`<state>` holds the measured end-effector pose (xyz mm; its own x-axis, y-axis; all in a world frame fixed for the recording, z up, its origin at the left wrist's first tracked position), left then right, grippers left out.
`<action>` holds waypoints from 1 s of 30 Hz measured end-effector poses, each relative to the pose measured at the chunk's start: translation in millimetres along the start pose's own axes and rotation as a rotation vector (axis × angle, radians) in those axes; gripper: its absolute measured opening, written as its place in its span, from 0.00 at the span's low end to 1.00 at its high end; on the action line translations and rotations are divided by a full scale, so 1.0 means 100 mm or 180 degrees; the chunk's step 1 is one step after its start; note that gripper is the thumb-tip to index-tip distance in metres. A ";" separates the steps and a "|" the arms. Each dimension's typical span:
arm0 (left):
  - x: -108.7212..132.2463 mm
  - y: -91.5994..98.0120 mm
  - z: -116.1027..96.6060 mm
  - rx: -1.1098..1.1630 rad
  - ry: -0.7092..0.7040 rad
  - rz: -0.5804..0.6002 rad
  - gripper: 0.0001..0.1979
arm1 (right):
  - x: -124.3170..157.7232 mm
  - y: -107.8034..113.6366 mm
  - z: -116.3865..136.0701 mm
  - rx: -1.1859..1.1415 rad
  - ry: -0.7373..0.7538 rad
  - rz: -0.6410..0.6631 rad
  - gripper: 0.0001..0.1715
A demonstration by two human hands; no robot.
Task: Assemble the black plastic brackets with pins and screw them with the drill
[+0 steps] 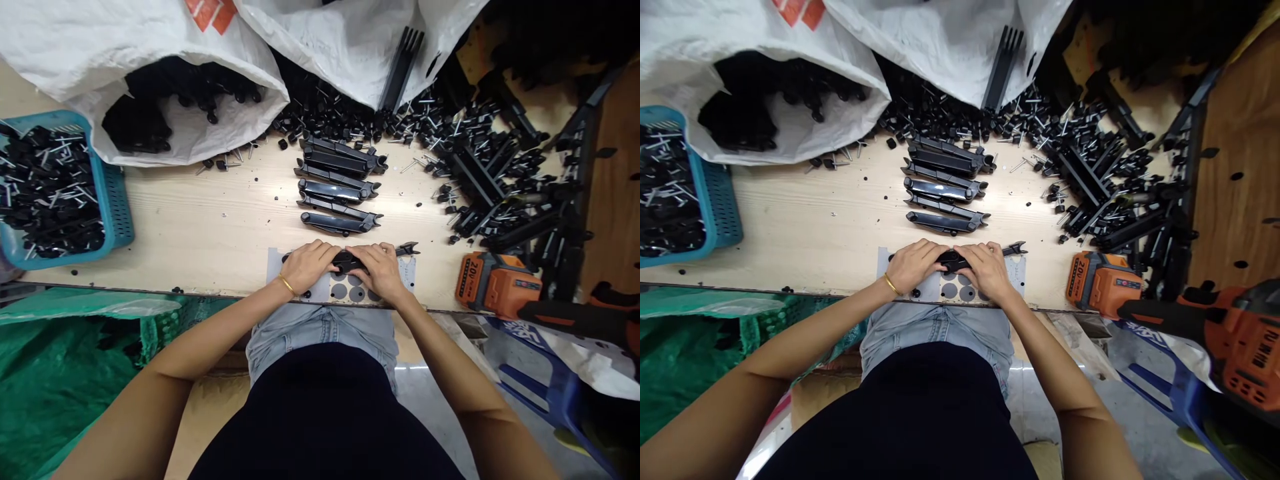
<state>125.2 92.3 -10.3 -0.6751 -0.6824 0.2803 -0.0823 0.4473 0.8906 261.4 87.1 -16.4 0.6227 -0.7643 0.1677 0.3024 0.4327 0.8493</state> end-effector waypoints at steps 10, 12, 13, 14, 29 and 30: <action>0.00 0.03 -0.03 -0.0225 -0.0083 -0.0166 0.17 | 0.16 -0.07 0.14 0.0078 -0.0454 -0.0856 0.21; -0.01 0.03 -0.03 -0.0226 -0.0098 -0.0152 0.16 | 0.14 -0.06 0.12 0.0064 -0.0406 -0.0796 0.21; -0.01 0.03 -0.03 -0.0220 -0.0104 -0.0144 0.17 | 0.13 -0.07 0.10 0.0055 -0.0384 -0.0718 0.21; -0.01 0.03 -0.03 -0.0212 -0.0106 -0.0137 0.17 | 0.12 -0.07 0.07 0.0047 -0.0379 -0.0638 0.21; -0.13 0.05 -0.09 -0.0092 -0.0241 -0.0059 0.17 | -0.11 0.80 -0.81 -0.0978 -0.1301 -0.0602 0.16; -0.13 0.06 -0.13 -0.0051 -0.0319 -0.0089 0.17 | -0.17 0.98 -1.03 -0.0633 -0.1713 -0.0872 0.13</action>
<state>143.0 96.9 -4.0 -0.7428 -0.6328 0.2187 -0.0908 0.4189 0.9035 354.8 192.0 12.5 0.0693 -0.9708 0.2295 0.5597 0.2283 0.7966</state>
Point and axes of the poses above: each hand's wrist, its own x-axis away from the middle knuckle, its own y-axis out of the back of the hand, z = x × y, the point moved 7 cm from there along -x, towards the middle knuckle, and after that the axes turned 13 degrees about z, right-handed, at the moved point
